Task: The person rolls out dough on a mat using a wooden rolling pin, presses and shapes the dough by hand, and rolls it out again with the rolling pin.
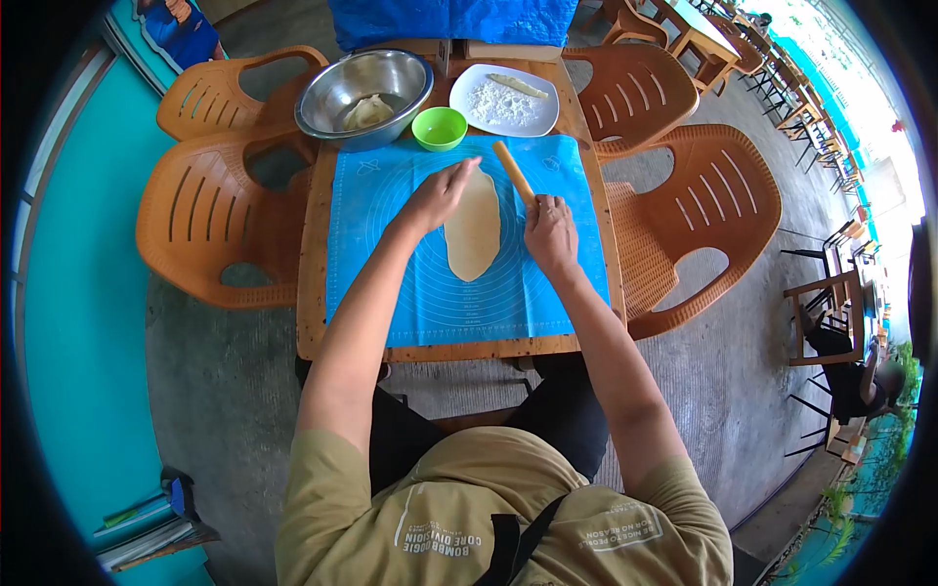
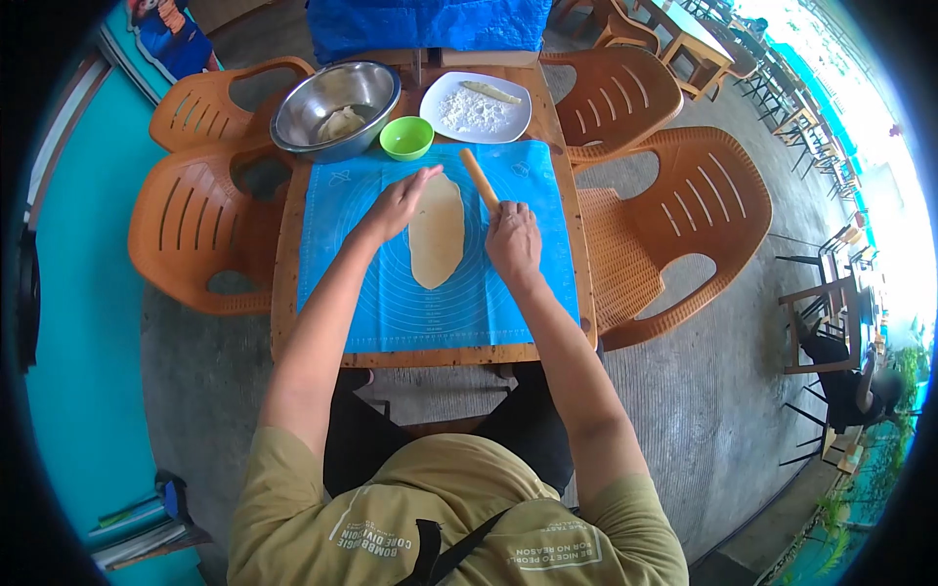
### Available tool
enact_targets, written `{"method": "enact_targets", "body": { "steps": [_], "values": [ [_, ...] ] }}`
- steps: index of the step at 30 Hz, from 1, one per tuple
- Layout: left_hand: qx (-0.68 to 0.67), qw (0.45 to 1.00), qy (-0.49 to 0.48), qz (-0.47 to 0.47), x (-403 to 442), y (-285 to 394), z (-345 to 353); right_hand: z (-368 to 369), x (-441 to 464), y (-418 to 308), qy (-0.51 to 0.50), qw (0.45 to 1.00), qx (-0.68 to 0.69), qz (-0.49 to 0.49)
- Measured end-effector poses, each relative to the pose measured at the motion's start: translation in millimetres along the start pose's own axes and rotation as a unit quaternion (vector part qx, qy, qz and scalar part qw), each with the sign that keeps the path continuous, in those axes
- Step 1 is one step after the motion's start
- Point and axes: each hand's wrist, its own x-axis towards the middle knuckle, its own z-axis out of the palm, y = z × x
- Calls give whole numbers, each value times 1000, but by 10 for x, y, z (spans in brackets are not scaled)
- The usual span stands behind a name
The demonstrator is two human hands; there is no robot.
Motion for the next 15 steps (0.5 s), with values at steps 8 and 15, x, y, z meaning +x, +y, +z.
{"method": "enact_targets", "body": {
  "steps": [8,15],
  "values": [
    [77,992,96,-17,-1047,12,-281,-380,-343,-523,-41,994,99,3],
    [213,967,90,104,-1659,235,243,-138,-466,-822,-57,997,33,-41]
  ]
}}
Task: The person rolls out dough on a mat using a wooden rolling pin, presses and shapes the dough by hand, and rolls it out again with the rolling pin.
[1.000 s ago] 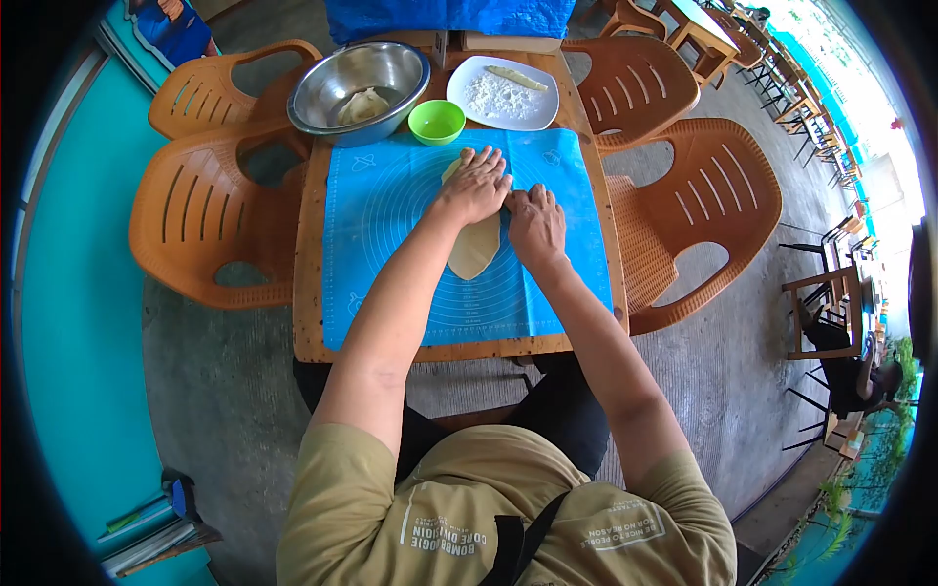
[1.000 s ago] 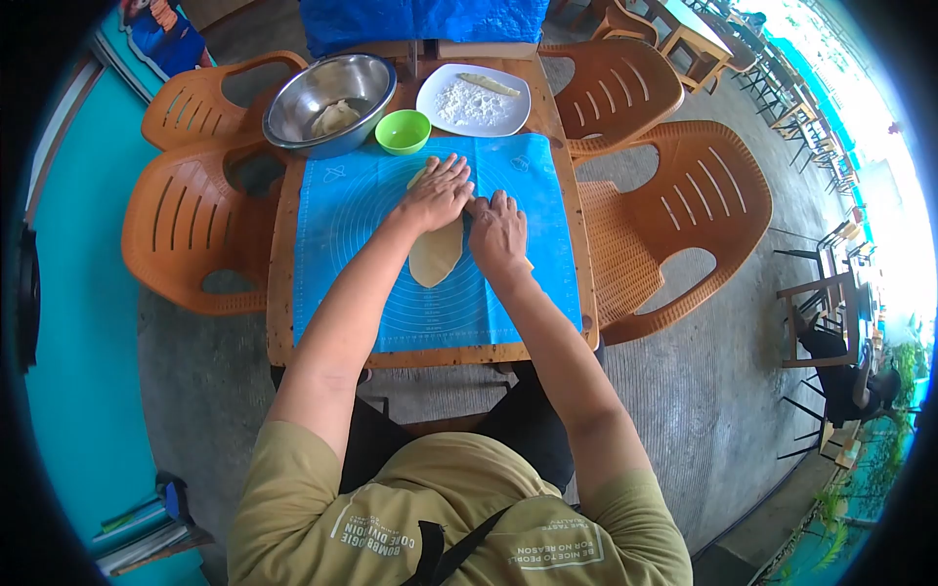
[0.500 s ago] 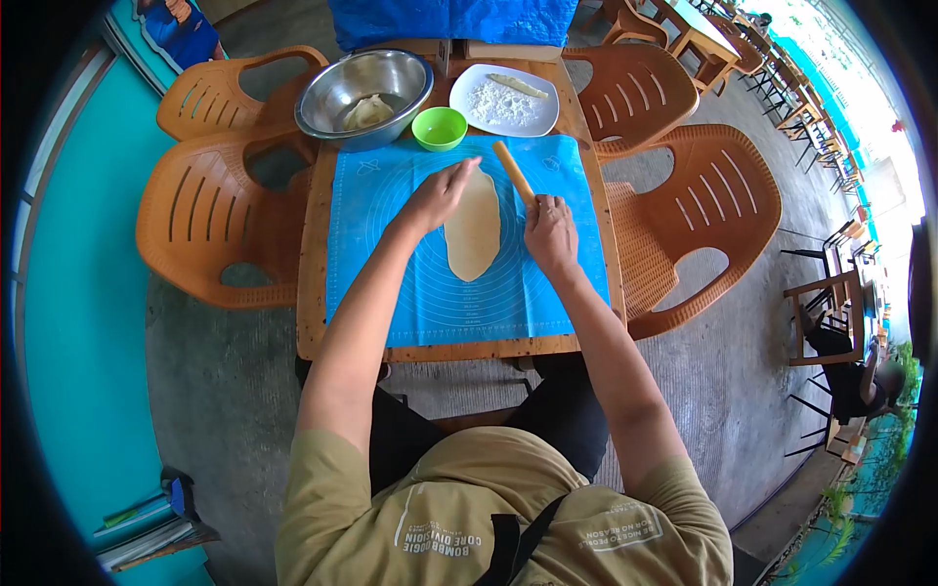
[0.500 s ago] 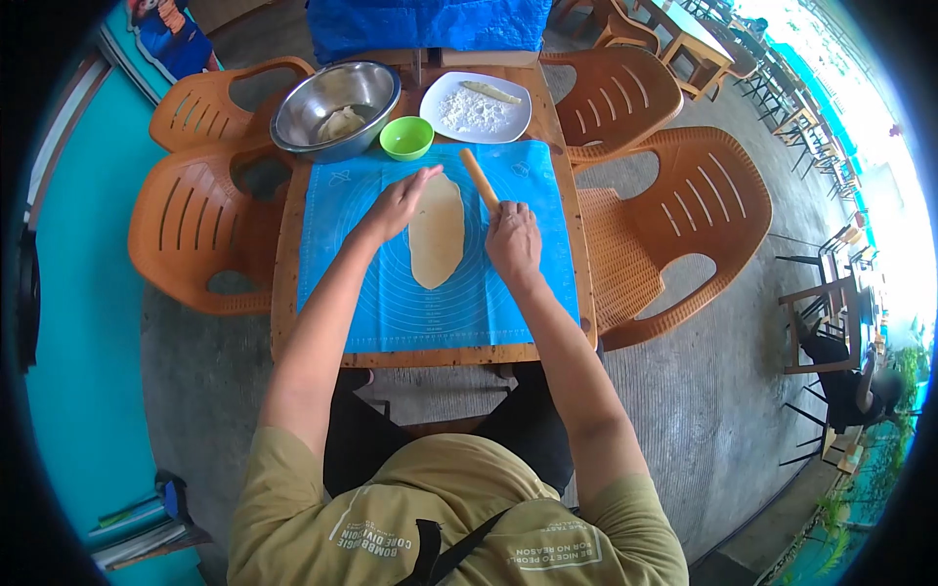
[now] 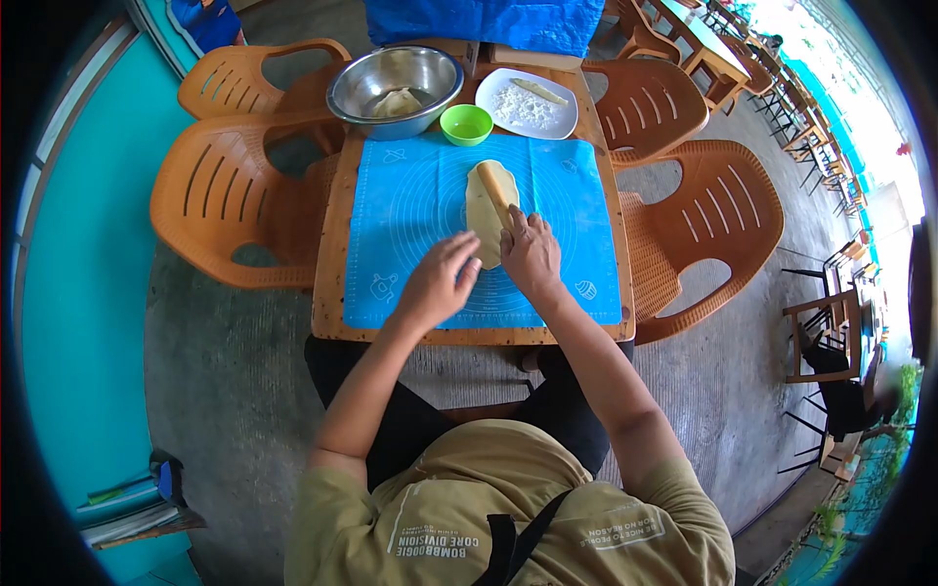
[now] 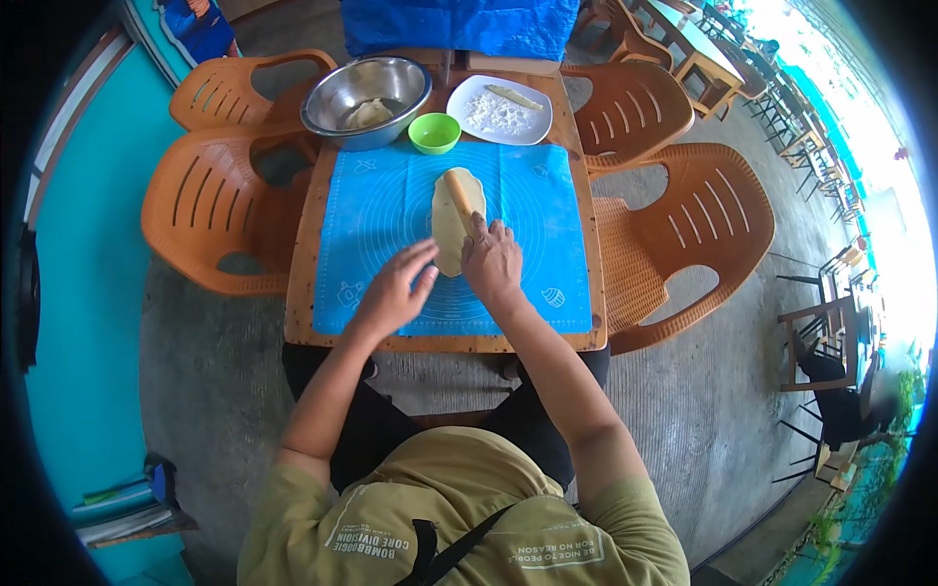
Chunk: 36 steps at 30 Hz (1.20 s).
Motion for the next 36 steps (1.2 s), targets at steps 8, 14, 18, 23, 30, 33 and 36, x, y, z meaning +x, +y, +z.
{"method": "enact_targets", "body": {
  "steps": [8,14,18,23,30,33,36],
  "values": [
    [-11,997,-25,70,-517,353,383,-37,338,-46,-106,993,-49,-18],
    [-26,996,-29,80,-613,437,456,160,488,220,-153,982,-97,-58],
    [-40,996,-28,78,-632,422,452,199,451,219,-136,982,-106,-80],
    [-28,995,-63,69,-686,414,481,236,448,59,-148,963,-190,-120],
    [-34,998,-26,50,-753,340,79,-30,622,-95,-177,964,-151,-131],
    [-2,998,68,-2,-669,84,-266,195,683,46,-74,980,-41,-181],
    [25,979,197,-48,-569,-552,-665,429,681,193,-93,969,-43,-223]
  ]
}}
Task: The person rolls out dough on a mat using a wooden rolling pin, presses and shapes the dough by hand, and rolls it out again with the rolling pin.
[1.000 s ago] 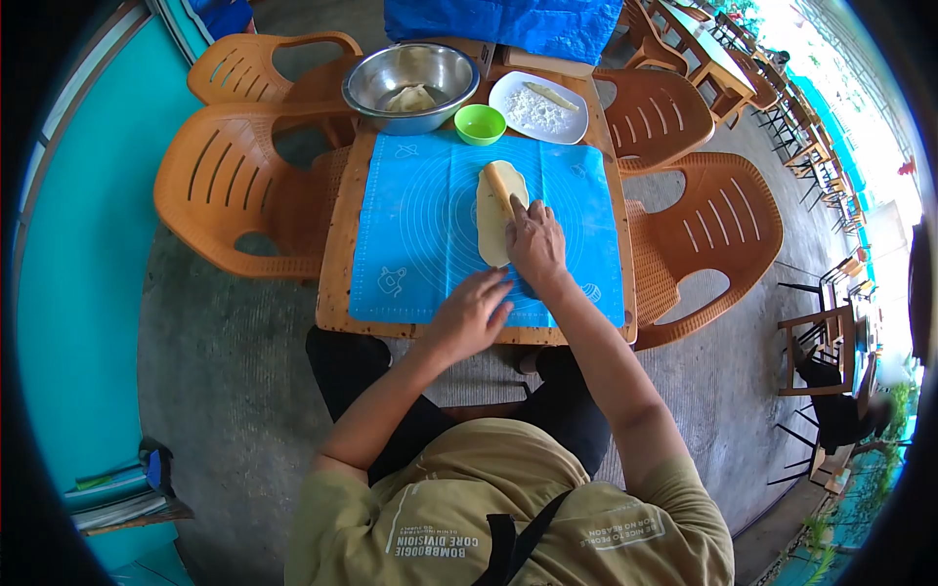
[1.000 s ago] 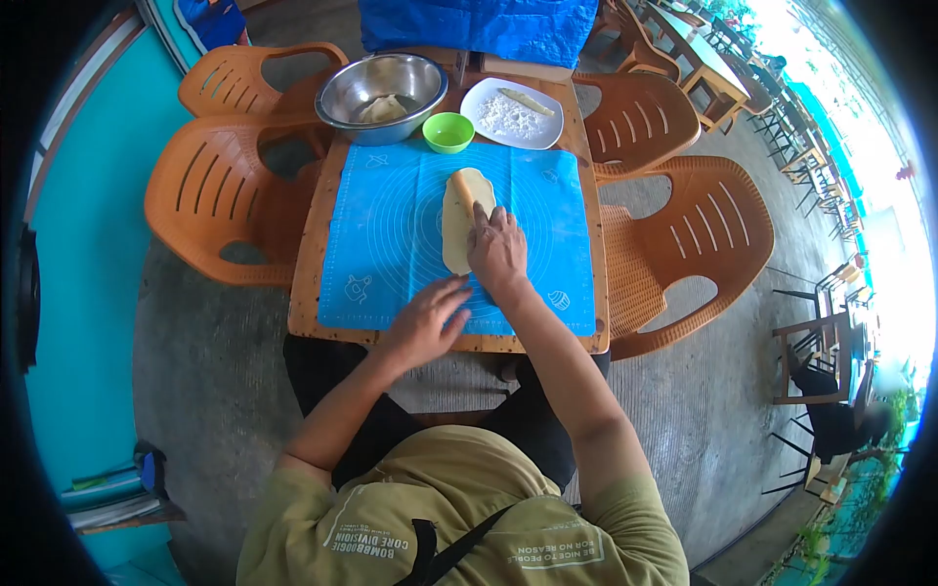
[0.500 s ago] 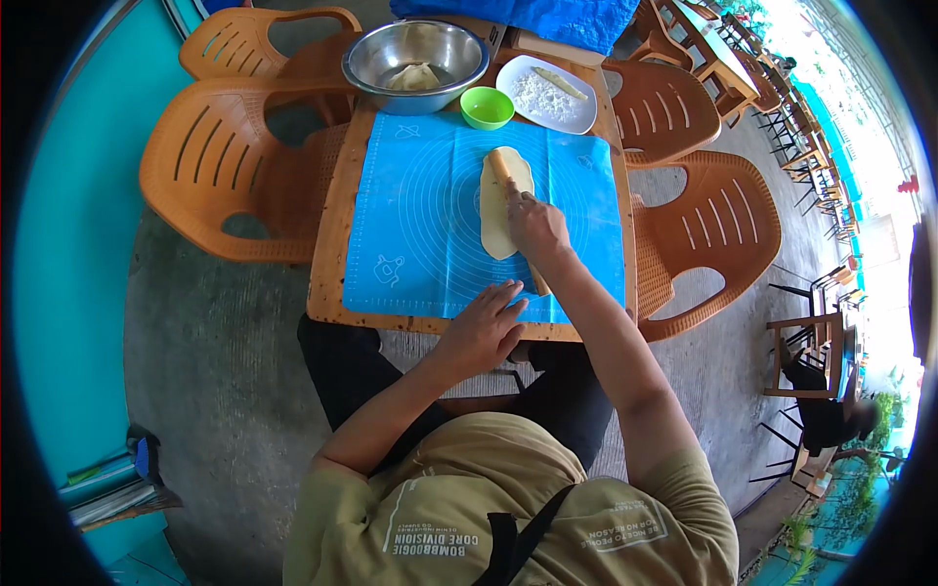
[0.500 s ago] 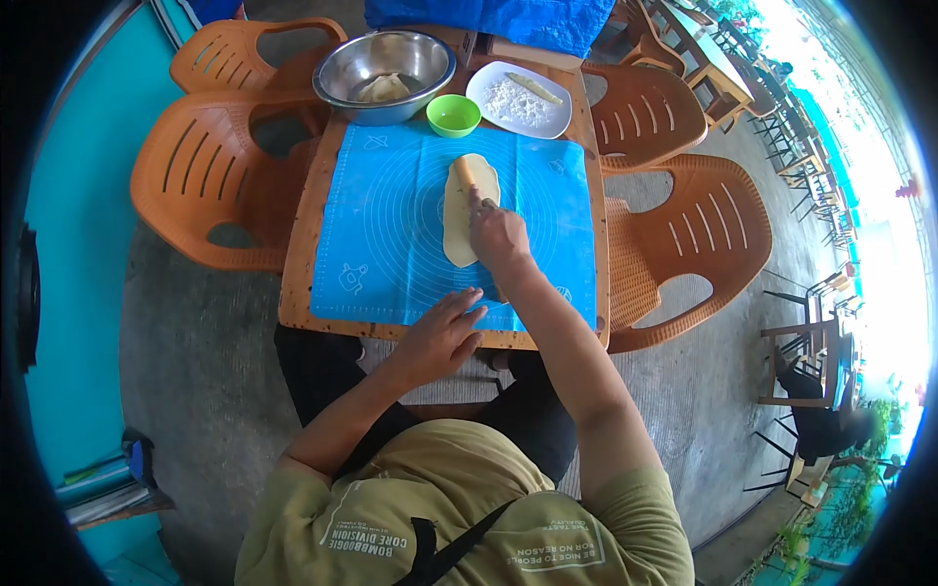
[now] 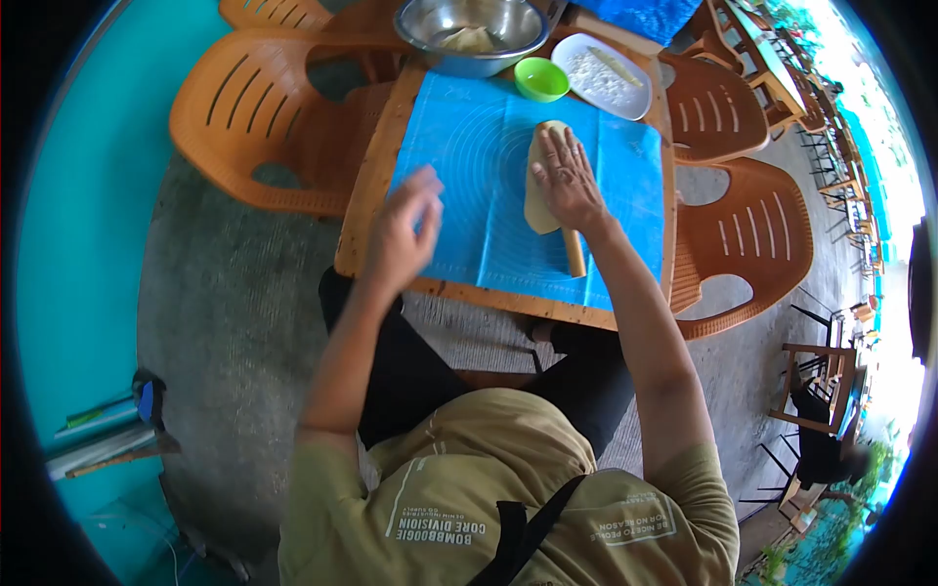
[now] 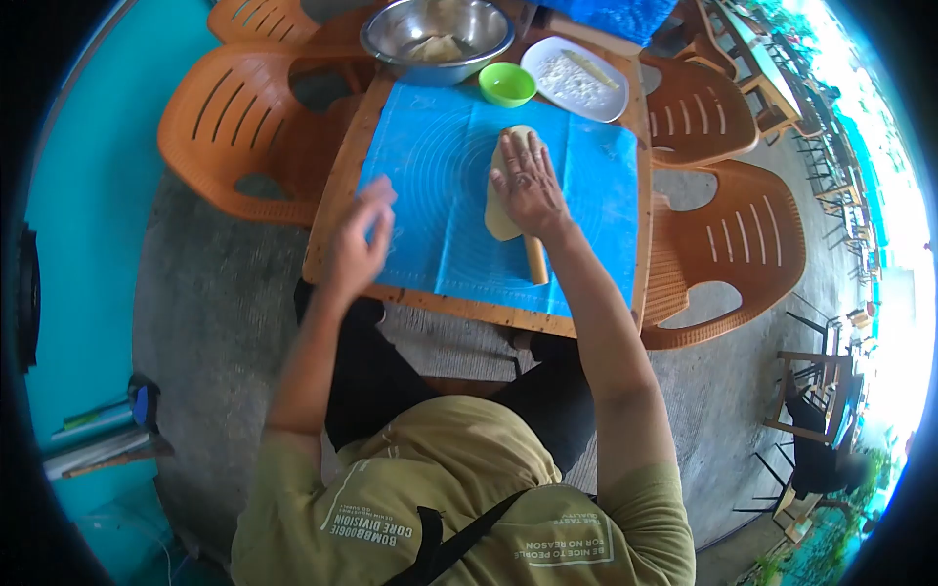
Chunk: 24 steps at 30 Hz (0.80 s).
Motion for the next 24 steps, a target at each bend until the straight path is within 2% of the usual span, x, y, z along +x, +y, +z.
{"method": "enact_targets", "body": {
  "steps": [3,5,7,8,10,11,13,16,23,24],
  "values": [
    [90,991,85,-51,218,-871,-243,95,13,-13,-27,999,37,-4],
    [110,986,79,-98,252,-1290,-304,104,14,-45,-30,999,10,11],
    [82,965,46,-243,294,-1449,-328,126,17,-88,-36,999,4,6],
    [83,965,47,-246,277,-1504,-314,143,17,-115,-32,999,-10,10],
    [28,944,40,-325,265,-1513,-252,154,41,-167,-30,999,-23,15],
    [28,943,36,-329,240,-1521,-242,174,42,-193,-21,1000,-9,11],
    [80,958,53,-270,256,-1497,-236,212,46,-274,-13,1000,3,11],
    [88,969,33,-227,244,-1418,-230,266,86,-380,8,1000,2,-6],
    [128,965,22,-229,258,-1429,-214,237,103,-604,-16,997,-78,-21],
    [135,966,27,-219,260,-1414,-218,233,99,-617,-17,998,-56,-23]
  ]
}}
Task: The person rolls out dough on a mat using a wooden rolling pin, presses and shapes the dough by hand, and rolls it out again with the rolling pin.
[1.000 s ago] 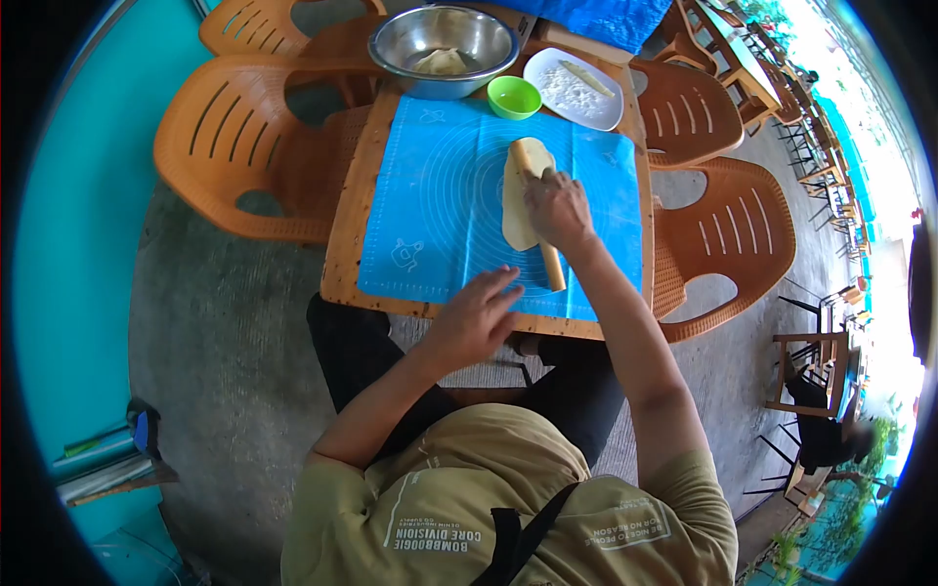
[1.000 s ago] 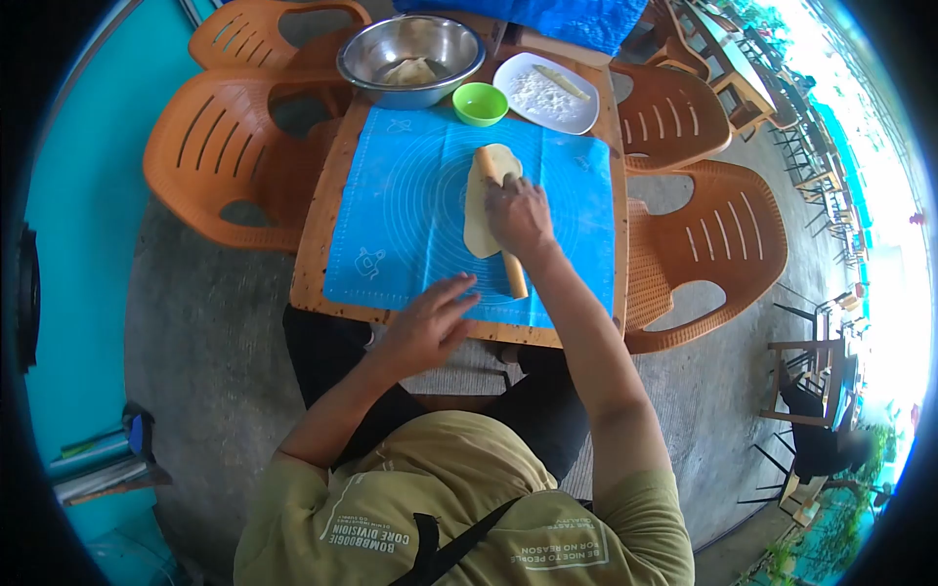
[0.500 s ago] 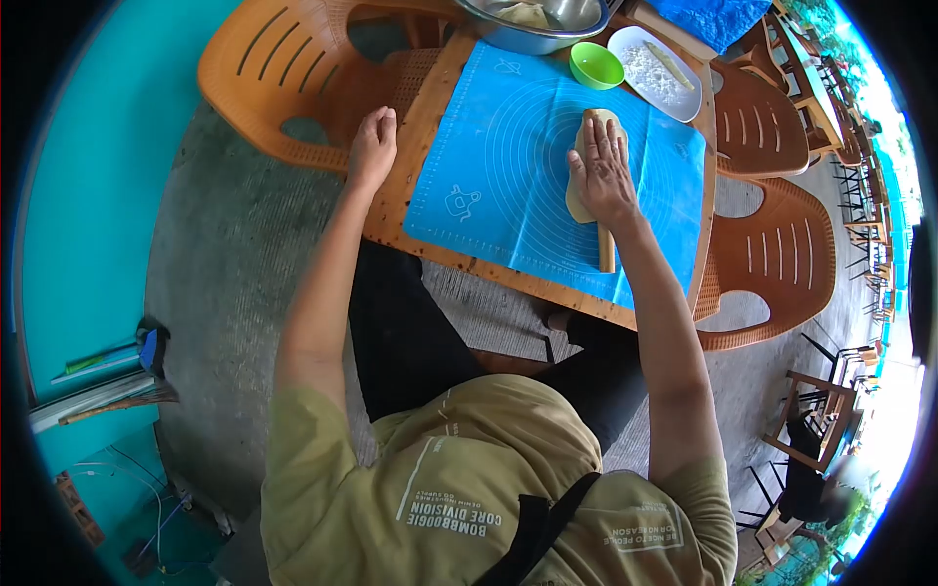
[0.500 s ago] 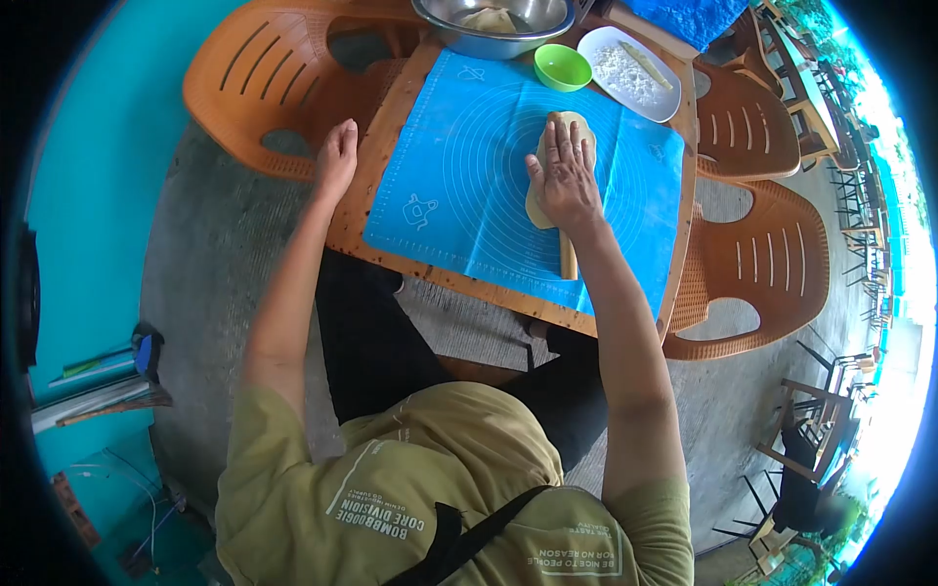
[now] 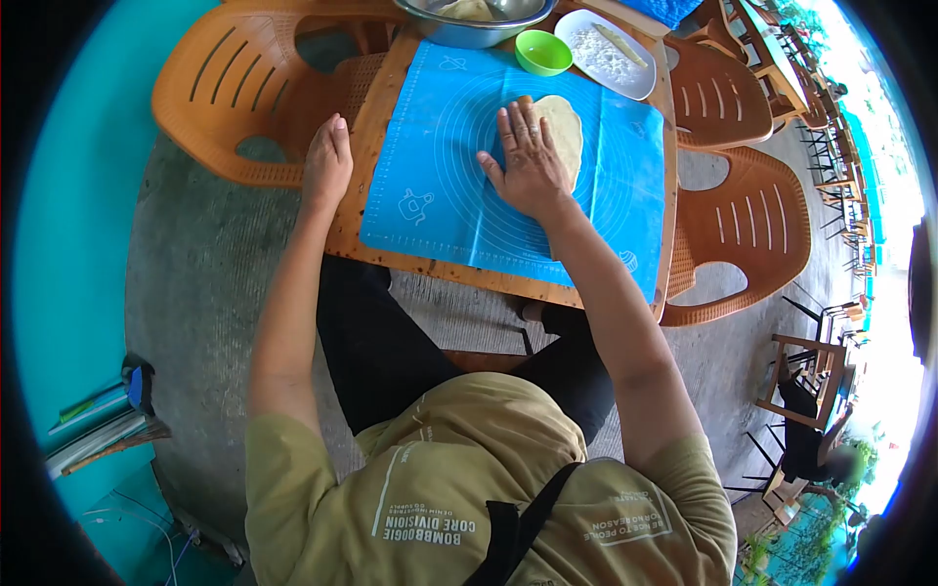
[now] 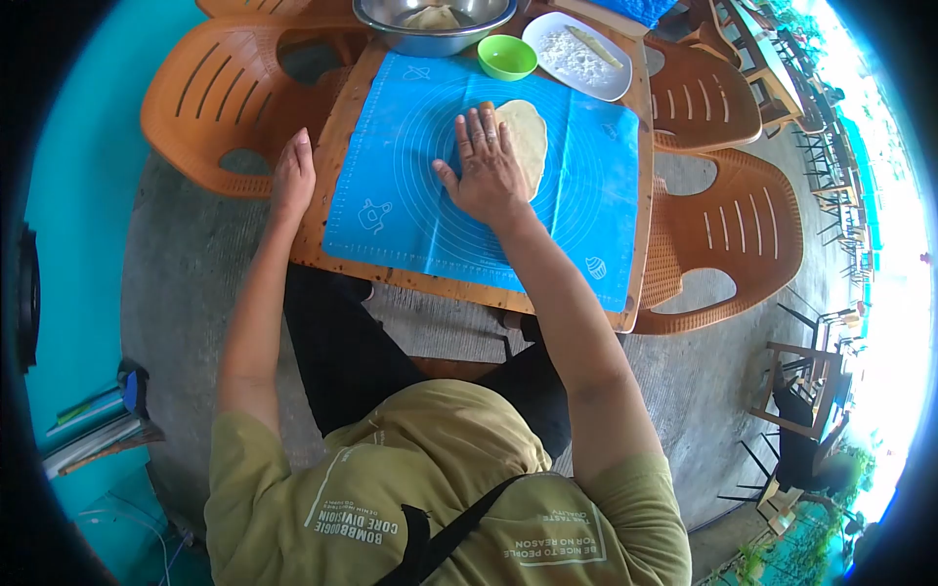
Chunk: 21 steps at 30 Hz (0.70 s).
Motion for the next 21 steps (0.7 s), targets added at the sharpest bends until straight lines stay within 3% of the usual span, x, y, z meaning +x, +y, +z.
{"method": "enact_targets", "body": {
  "steps": [1,3,5,7,16,21],
  "values": [
    [-3,1000,2,3,1,10,-6,-26,9,29,3,1000,-3,0],
    [1,1000,4,2,1,17,-17,-65,83,112,-15,969,240,56],
    [4,1000,8,3,-12,30,-17,-32,59,341,-9,967,245,69],
    [11,1000,12,3,-20,37,-34,-103,13,471,-14,989,122,77],
    [-1,1000,23,19,5,4,8,69,28,177,-9,996,-22,90],
    [9,1000,18,-3,-5,36,-14,190,140,-119,21,997,24,69]
  ]
}}
